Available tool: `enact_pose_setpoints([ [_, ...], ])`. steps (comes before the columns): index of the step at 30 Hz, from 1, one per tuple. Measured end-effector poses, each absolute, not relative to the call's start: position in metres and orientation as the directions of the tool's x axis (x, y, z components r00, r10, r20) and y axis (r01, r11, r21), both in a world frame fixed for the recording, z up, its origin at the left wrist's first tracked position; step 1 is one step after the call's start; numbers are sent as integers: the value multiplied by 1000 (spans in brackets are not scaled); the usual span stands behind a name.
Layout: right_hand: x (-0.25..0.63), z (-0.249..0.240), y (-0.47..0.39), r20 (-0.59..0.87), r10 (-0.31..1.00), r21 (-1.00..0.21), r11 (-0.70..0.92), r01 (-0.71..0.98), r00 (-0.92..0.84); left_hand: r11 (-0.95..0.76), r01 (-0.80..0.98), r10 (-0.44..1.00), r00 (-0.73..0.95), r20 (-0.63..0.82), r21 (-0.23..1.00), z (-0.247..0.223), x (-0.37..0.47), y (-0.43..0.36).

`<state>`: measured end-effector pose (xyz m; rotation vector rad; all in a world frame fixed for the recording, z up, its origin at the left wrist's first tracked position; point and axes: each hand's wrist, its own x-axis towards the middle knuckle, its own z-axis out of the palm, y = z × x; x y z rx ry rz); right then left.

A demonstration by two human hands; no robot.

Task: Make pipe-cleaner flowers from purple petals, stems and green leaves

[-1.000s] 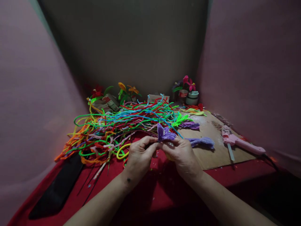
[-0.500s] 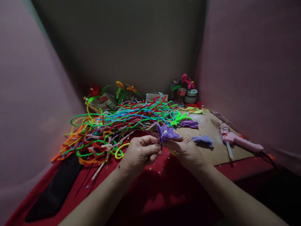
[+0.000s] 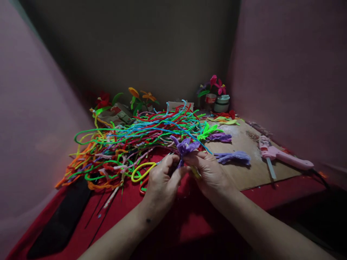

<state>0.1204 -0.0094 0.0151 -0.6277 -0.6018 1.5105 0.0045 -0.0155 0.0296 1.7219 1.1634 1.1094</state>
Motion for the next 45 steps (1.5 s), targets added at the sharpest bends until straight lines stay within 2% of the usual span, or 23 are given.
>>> enact_pose_setpoints([
  [3,122,12,-10,31,995,-748,-42,-662,-98,-248,289,960,201,194,925,28,-1,-11],
  [6,127,13,-11,65,990,-813,-22,-582,-128,-142,167,972,212,105,976,33,-6,-7],
  [10,134,19,-13,112,991,-925,75,-372,-78,-16,-17,963,269,19,1000,39,-9,-4],
  [13,139,21,-13,165,982,-948,132,-291,-94,59,-122,942,335,-15,991,42,-10,-2],
  [16,144,17,-12,142,980,-944,92,-316,-139,157,-202,905,422,-59,967,39,-10,1],
  [19,148,11,-11,84,974,-927,0,-376,-209,329,-272,804,583,-117,904,32,-11,4],
  [23,148,10,-13,101,945,-903,-45,-427,-312,517,-231,614,771,-169,824,24,-15,7],
  [26,146,11,-17,116,943,-887,-43,-460,-311,564,-183,535,823,-188,805,25,-16,8],
  [29,141,9,-19,116,967,-844,-24,-537,-226,518,-160,579,789,-207,840,32,-16,8],
  [32,135,7,-20,134,984,-803,39,-594,-115,309,-98,726,667,-168,946,39,-12,2],
  [35,130,9,-21,116,993,-802,95,-590,3,-78,90,900,435,31,993,40,-6,-7],
  [37,127,10,-21,87,994,-818,105,-565,58,-293,250,927,311,210,923,36,-3,-12],
  [39,125,10,-22,87,993,-831,120,-543,86,-414,348,905,258,339,841,32,-1,-15],
  [40,124,10,-23,90,992,-837,122,-533,85,-430,361,900,251,358,827,31,-1,-16],
  [42,125,10,-23,104,993,-851,117,-512,54,-357,296,923,256,287,886,32,-2,-15],
  [45,131,11,-22,131,990,-861,91,-500,-45,-42,23,940,339,32,999,37,-4,-13],
])
